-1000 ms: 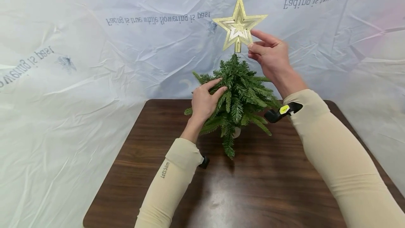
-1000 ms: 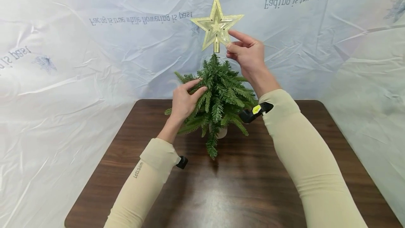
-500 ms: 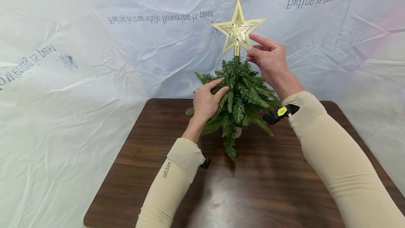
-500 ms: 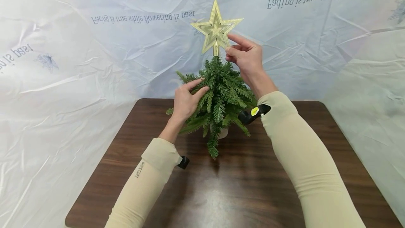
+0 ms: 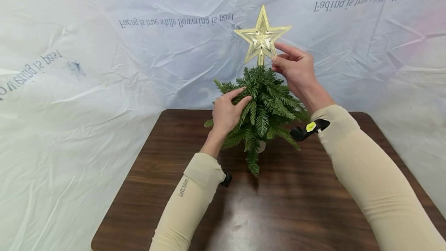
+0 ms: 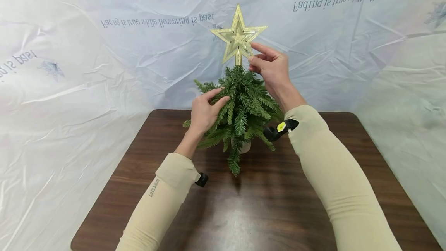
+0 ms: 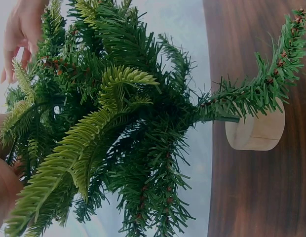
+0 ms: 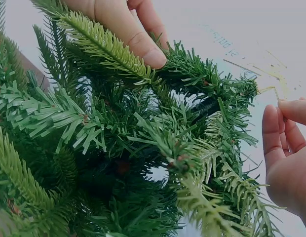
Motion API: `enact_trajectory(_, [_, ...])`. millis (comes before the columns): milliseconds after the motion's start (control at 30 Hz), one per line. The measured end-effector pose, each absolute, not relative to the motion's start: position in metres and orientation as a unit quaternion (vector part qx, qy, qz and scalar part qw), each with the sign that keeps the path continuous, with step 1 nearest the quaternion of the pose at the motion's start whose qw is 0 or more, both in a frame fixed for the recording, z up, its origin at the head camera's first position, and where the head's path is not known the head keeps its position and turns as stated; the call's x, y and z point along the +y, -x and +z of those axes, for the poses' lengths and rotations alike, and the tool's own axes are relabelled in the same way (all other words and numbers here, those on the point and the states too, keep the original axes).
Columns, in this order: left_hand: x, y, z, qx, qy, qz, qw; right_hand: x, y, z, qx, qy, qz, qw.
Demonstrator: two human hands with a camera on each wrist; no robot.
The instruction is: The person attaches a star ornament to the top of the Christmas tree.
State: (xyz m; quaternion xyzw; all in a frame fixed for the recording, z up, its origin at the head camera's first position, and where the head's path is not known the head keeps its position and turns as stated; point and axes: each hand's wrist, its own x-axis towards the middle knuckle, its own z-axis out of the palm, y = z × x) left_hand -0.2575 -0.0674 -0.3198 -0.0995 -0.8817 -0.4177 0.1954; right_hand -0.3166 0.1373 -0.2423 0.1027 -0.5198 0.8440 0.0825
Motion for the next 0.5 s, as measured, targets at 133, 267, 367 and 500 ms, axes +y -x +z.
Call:
enact_trajectory(133, [-0.0675,0.2576,-0.3205,-0.881,0.099,-0.419,0.197,0.1369,0.3168,-0.2442,-0.530,-0.103,0.837,0.086])
enact_trajectory(267, [-0.0674,0.2577,-0.3205,-0.883,0.097,-0.417,0.195,0.1373,0.3165,-0.2459,-0.540,-0.103,0.831,0.092])
enact_trajectory(367, [-0.0672,0.2576,-0.3201,-0.883,0.097,-0.418,0.193,0.1379,0.3161,-0.2461,-0.544,-0.104,0.828,0.094])
enact_trajectory(500, [-0.0673,0.2574,-0.3196,-0.882,0.097,-0.418,0.193,0.1387,0.3151,-0.2457,-0.554,-0.104,0.820,0.093])
